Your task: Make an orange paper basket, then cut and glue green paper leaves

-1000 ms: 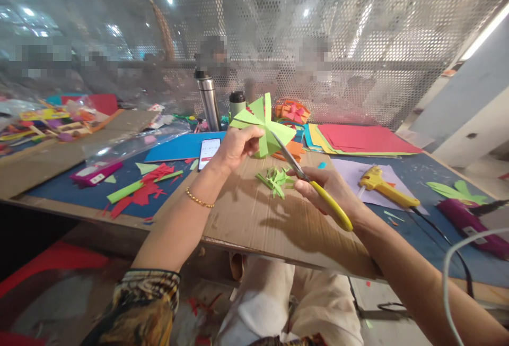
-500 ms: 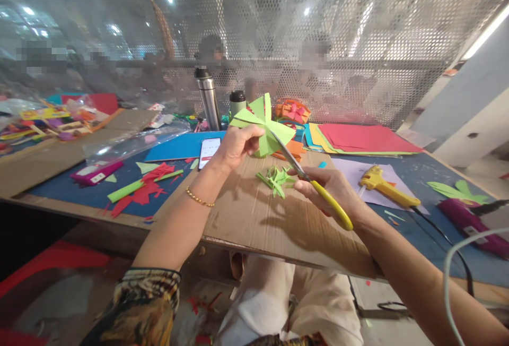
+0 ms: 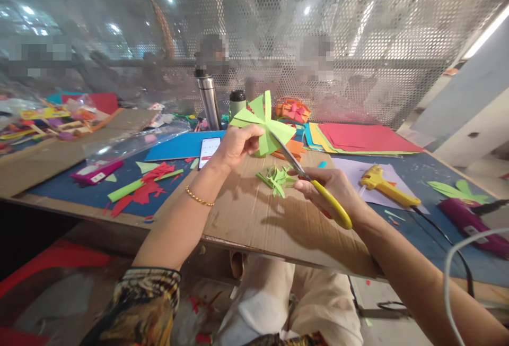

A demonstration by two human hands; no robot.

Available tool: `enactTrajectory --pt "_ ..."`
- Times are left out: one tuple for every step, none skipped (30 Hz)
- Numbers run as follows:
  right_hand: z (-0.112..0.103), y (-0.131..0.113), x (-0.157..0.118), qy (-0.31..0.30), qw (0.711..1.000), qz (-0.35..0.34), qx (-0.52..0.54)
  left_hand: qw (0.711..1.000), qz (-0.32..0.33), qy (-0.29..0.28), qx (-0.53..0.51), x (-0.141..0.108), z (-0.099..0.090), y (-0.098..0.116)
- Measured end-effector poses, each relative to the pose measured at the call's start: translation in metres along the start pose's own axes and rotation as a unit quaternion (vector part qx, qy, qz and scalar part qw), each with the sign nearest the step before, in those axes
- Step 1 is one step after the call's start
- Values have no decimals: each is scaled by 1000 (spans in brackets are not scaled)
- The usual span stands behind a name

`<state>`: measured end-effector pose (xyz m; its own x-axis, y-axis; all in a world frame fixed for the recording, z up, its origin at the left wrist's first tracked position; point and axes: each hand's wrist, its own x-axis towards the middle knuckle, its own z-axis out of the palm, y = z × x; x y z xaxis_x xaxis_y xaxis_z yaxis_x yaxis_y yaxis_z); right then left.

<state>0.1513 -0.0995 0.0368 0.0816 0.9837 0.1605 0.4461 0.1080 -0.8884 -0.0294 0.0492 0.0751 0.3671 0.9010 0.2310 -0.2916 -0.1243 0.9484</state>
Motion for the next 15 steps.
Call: enactTrajectory --pt "0 -1 0 -1 1000 -1 2 1000 0 -2 0 0 0 0" --pt "0 -1 0 -1 1000 -1 2 1000 1 -4 0 -1 0 0" --pt "0 -2 0 -3 1000 0 1 1000 3 -7 -1 -1 1 -1" --pt "0 -2 0 -3 1000 2 2 1000 5 -10 -2 -2 1 -1" --pt "0 -2 0 -2 1000 4 4 1000 6 -15 -3 -3 1 -1" --pt "0 -2 0 -2 1000 6 8 1000 7 -19 -3 -3 1 -2" --pt "1 -2 0 -1 1000 9 12 1000 6 -23 -3 -3 1 -2" --pt "1 -2 0 0 1000 10 16 1000 5 -26 -2 -4 1 -2" --pt "1 -2 0 0 1000 12 20 1000 5 -28 -1 -4 1 -3" --pt "2 -2 0 1 1000 14 24 1000 4 -28 0 -4 1 -3" --pt "2 -2 0 0 1000 17 26 1000 4 -29 1 -4 1 -4" --pt "2 -2 -1 0 999 18 27 1000 4 -29 1 -3 0 -4" --pt "2 -2 -1 1 999 18 28 1000 5 -29 1 -3 0 -4" --pt "2 -2 -1 2 999 17 28 1000 6 -29 0 -3 0 -5" --pt "2 -1 -1 2 1000 14 25 1000 7 -29 -2 -2 0 -5"
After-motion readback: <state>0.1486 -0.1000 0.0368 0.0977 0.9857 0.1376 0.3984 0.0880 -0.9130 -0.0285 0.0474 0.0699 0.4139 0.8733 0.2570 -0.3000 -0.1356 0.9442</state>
